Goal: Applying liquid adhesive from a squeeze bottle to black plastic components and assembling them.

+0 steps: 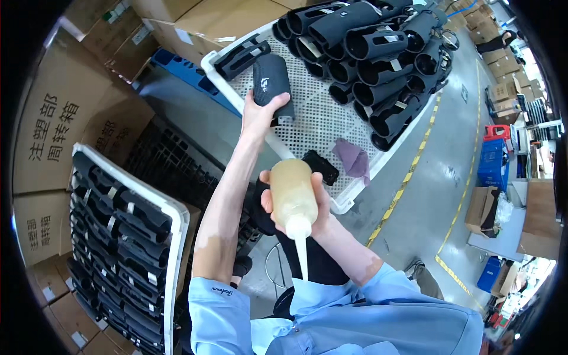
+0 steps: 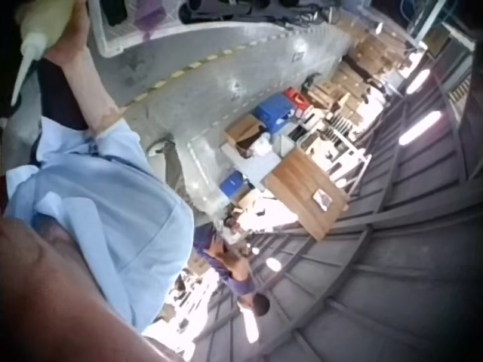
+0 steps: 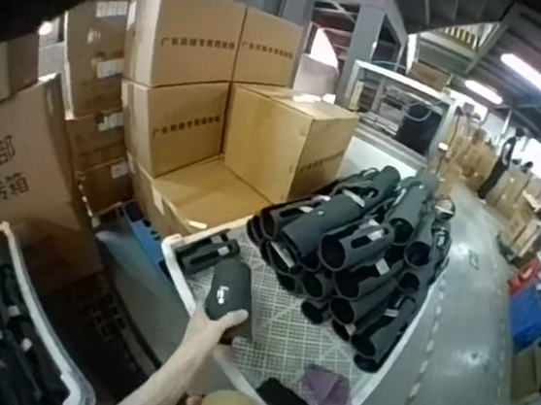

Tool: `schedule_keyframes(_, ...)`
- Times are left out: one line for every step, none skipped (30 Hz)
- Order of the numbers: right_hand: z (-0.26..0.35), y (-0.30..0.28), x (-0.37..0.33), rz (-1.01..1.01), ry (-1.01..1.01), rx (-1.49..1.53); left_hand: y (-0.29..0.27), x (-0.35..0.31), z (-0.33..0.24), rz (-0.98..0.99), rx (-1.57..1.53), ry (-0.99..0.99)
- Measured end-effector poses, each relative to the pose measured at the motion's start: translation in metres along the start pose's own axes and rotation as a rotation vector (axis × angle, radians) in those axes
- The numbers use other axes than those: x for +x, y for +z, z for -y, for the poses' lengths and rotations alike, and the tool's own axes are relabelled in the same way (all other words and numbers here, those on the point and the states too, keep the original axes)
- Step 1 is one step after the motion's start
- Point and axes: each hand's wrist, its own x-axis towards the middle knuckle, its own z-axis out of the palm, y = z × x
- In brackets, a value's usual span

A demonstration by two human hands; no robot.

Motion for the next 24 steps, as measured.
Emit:
schedule_keyframes(-0.002,0.000,0.002,0.013,-0.006,0.034,-0.024,-0.013,-0.003,0.047,-0.256,-0.015)
schedule_keyframes(-0.004,0.001,0.002,0.079,0.031,0.077,-0.048,-0.029,-0.006,0.084,-0.516,-0.020)
schedule_keyframes(-0.004,0.002,0.002,0.093,0.025,0.102,-0.075,-0.049,-0.010,0.109,-0.777,-0.012)
schedule_keyframes(-0.006,0.002,0.004,0.098,0.019,0.128,-0.103,-0.073,-0.012,0.106,-1.051,-0.033)
schedule_keyframes(-0.007,0.003,0.004,0.134,0.038,0.115,-0.129,-0.100,-0.016,0.067,-1.004,0.029)
schedule_keyframes(-0.008,0.004,0.004,0.145,0.041,0.089,-0.150,-0.129,-0.019,0.055,-1.057,0.082)
schedule_keyframes(-0.008,0.006,0.004,0.155,0.050,0.035,-0.170,-0.162,-0.022,0.038,-1.109,0.138)
schedule_keyframes(-0.011,0.007,0.003,0.140,0.061,0.024,-0.187,-0.195,-0.025,0.022,-1.161,0.196)
schedule_keyframes(-0.013,0.008,0.004,0.150,0.084,0.008,-0.205,-0.221,-0.029,0.047,-1.230,0.284)
schedule_keyframes(-0.017,0.010,0.003,0.147,0.100,0.012,-0.223,-0.247,-0.032,-0.056,-1.197,0.294)
schedule_keyframes(-0.022,0.011,0.003,0.162,0.115,0.026,-0.244,-0.271,-0.035,-0.062,-1.212,0.291)
schedule_keyframes(-0.027,0.013,0.003,0.181,0.134,0.021,-0.264,-0.295,-0.038,-0.064,-1.231,0.287)
schedule_keyframes(-0.032,0.015,0.003,0.179,0.159,0.004,-0.282,-0.317,-0.041,-0.063,-1.253,0.285)
schedule_keyframes(-0.036,0.017,0.004,0.204,0.162,0.016,-0.294,-0.338,-0.042,-0.069,-1.268,0.298)
schedule_keyframes(-0.040,0.019,0.005,0.178,0.187,-0.023,-0.306,-0.357,-0.043,-0.215,-1.204,0.256)
schedule_keyframes(-0.045,0.020,0.007,0.220,0.196,-0.016,-0.315,-0.374,-0.044,-0.375,-1.135,0.241)
schedule_keyframes(-0.048,0.020,0.010,0.185,0.243,-0.045,-0.324,-0.390,-0.046,-0.404,-1.129,0.233)
schedule_keyframes(-0.052,0.019,0.013,0.185,0.237,-0.071,-0.330,-0.402,-0.047,-0.589,-1.083,0.193)
schedule_keyframes(-0.055,0.018,0.016,0.193,0.211,-0.086,-0.336,-0.414,-0.049,-0.768,-1.037,0.151)
schedule_keyframes(-0.057,0.017,0.019,0.169,0.242,-0.105,-0.341,-0.425,-0.051,-0.801,-1.048,0.122)
schedule_keyframes(-0.060,0.014,0.023,0.163,0.243,-0.107,-0.347,-0.436,-0.054,-0.838,-1.052,0.102)
schedule_keyframes(-0.062,0.012,0.027,0.168,0.280,-0.117,-0.351,-0.446,-0.056,-0.853,-1.072,0.117)
schedule_keyframes(-0.063,0.010,0.029,0.165,0.280,-0.148,-0.352,-0.455,-0.058,-0.890,-0.984,0.145)
schedule_keyframes(-0.064,0.008,0.031,0.154,0.263,-0.175,-0.354,-0.463,-0.060,-0.927,-0.886,0.178)
